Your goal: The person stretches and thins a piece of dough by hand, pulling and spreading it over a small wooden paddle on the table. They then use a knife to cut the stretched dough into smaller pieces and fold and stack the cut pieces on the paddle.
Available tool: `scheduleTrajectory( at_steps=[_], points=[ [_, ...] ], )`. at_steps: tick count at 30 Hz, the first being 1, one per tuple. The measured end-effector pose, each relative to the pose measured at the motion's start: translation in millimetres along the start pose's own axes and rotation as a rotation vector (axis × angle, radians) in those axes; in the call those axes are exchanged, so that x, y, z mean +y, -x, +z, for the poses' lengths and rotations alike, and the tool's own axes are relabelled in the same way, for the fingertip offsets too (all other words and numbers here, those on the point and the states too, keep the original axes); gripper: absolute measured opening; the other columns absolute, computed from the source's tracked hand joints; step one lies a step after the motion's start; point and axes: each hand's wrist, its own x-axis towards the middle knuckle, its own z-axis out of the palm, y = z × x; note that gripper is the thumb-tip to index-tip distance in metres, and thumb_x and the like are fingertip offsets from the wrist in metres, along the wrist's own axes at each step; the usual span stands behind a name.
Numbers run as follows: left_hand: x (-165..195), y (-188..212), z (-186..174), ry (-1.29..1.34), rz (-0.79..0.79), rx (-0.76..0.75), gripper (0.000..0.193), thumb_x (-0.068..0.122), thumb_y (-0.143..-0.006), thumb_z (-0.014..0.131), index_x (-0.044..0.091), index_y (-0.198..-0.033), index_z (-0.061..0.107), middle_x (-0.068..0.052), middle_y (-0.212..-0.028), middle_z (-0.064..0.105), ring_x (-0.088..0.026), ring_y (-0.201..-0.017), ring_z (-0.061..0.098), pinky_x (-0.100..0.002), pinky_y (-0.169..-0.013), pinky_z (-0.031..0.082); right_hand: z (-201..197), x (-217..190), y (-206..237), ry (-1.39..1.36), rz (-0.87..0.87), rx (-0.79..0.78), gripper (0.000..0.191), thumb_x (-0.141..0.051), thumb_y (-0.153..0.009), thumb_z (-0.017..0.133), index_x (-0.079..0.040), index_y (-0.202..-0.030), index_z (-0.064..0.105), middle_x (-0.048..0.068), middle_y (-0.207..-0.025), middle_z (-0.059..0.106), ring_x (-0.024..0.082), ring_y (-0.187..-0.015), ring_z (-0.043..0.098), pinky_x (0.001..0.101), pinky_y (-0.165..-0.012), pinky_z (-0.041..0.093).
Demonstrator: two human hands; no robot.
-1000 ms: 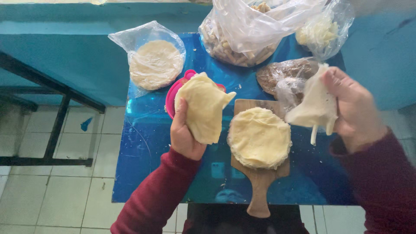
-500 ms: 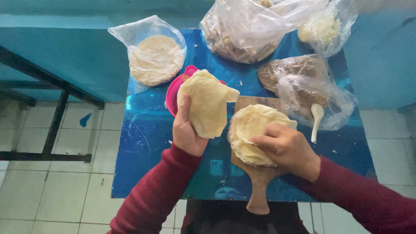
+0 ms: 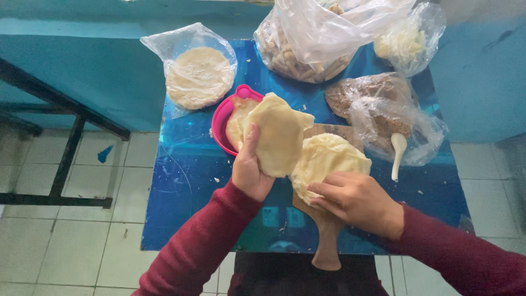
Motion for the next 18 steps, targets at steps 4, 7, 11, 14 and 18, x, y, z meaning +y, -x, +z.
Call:
scheduleTrajectory(
  at_steps=[4, 7, 11, 14, 18],
  points=[
    [-13.4, 0.4, -2.1, 0.029, -0.095, -0.036, 0.059, 0.047, -0.109, 0.043, 0.008, -0.152, 0.044, -0.010, -0.147, 0.057, -0.026, -0.133, 0.057, -0.045, -0.114, 0.044, -12.6, -13.0, -13.5, -0.060, 0.057, 0.199, 0.016, -0.016, -0.084, 0.080, -0.008, -0.097, 0.074, 0.006, -0.085, 0.069, 0.026, -0.078, 0.069, 0.0370, -0.069, 0.055],
    [-23.1, 4.6, -2.9, 0.006, -0.148, -0.121, 0.064, 0.053, -0.109, 0.038, 0.007, -0.154, 0.042, -0.010, -0.149, 0.056, -0.026, -0.135, 0.055, -0.045, -0.117, 0.042, -11.0, -20.6, -28.1, -0.132, -0.004, 0.294, 0.019, -0.014, -0.085, 0.080, -0.007, -0.100, 0.071, 0.008, -0.095, 0.071, 0.026, -0.089, 0.071, 0.0371, -0.079, 0.056],
    [-27.8, 13.9, -3.6, -0.014, -0.175, -0.242, 0.072, 0.060, -0.111, 0.034, 0.007, -0.159, 0.039, -0.011, -0.151, 0.054, -0.026, -0.139, 0.052, -0.043, -0.119, 0.039, 1.8, -26.8, -39.1, -0.168, 0.071, 0.281, 0.022, -0.014, -0.080, 0.082, -0.005, -0.096, 0.070, 0.011, -0.096, 0.069, 0.029, -0.090, 0.068, 0.0391, -0.080, 0.055],
    [-33.3, 16.2, -1.6, 0.025, -0.146, -0.291, 0.077, 0.065, -0.108, 0.033, 0.010, -0.162, 0.034, -0.010, -0.153, 0.051, -0.026, -0.141, 0.048, -0.043, -0.119, 0.038, 10.0, -24.7, -40.3, -0.146, 0.113, 0.294, 0.019, -0.010, -0.080, 0.079, -0.004, -0.096, 0.069, 0.011, -0.095, 0.068, 0.030, -0.091, 0.067, 0.0390, -0.081, 0.054],
    [-42.0, 18.0, 1.5, -0.019, -0.093, -0.348, 0.077, 0.061, -0.109, 0.034, 0.009, -0.165, 0.027, -0.010, -0.157, 0.047, -0.025, -0.146, 0.046, -0.042, -0.123, 0.035, 13.0, -20.3, -35.1, -0.172, 0.197, 0.284, 0.015, -0.008, -0.083, 0.076, -0.005, -0.095, 0.068, 0.010, -0.093, 0.068, 0.028, -0.088, 0.068, 0.0369, -0.080, 0.054]
  ],
)
